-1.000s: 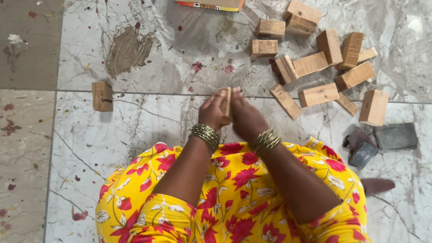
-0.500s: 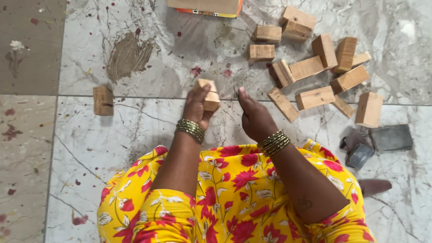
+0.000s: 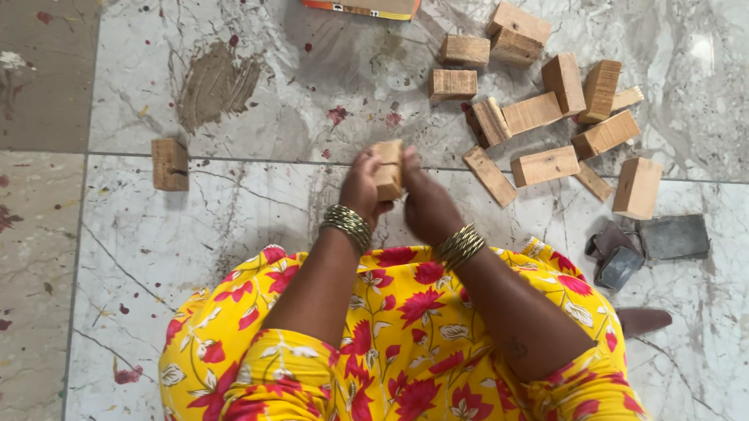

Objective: The person sits on the floor and sands small wooden blocks one at a time, rubbing a grey sanding block over the surfaces of each block and setting finished blocks aside near a cardboard box while more unsanded blocks remain on the floor.

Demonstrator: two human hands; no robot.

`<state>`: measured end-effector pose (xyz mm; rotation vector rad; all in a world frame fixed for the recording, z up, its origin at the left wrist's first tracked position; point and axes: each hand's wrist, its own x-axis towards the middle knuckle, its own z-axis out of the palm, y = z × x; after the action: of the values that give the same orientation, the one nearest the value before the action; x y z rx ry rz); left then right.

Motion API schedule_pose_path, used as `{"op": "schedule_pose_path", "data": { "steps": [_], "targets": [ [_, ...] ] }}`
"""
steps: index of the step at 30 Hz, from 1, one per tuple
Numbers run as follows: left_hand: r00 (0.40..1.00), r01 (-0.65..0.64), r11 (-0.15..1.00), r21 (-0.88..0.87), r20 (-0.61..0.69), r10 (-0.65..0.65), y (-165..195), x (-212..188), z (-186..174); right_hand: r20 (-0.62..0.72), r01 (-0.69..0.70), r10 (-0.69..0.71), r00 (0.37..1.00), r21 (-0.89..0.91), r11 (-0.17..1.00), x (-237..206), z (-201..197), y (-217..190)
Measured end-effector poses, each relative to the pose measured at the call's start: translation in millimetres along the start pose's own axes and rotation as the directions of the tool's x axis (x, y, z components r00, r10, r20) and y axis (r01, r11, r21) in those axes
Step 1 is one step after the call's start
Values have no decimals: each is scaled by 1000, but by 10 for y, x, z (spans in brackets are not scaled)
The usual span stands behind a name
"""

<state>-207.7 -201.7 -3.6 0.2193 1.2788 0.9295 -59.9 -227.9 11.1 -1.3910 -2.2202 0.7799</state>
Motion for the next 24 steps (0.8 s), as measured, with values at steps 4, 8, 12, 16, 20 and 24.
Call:
{"op": "schedule_pose_path", "data": {
  "steps": [4, 8, 12, 16, 20, 24],
  "targets": [
    [999, 11, 973, -232, 43, -1, 33, 117, -164, 61, 65, -63, 996, -21, 998, -146, 216, -150],
    [998, 51, 997, -57, 36, -49, -84, 128, -177, -80, 127, -131, 988, -60, 990, 62, 60, -70],
    [996, 60, 994, -93, 75, -53, -115, 82, -113, 80, -59, 63, 995, -52, 997, 75, -100, -172],
    [995, 91, 909, -407, 11, -95, 50, 73, -212, 145, 2, 9, 989, -76, 997, -67, 74, -443],
    [996, 87, 991, -99, -21, -90, -13, 62, -224, 301, -440, 350, 887, 321, 839, 85, 61, -291],
    [997, -1, 999, -34, 77, 3, -159, 124, -153, 35, -97, 97, 995, 5, 995, 94, -12, -137]
  ]
}}
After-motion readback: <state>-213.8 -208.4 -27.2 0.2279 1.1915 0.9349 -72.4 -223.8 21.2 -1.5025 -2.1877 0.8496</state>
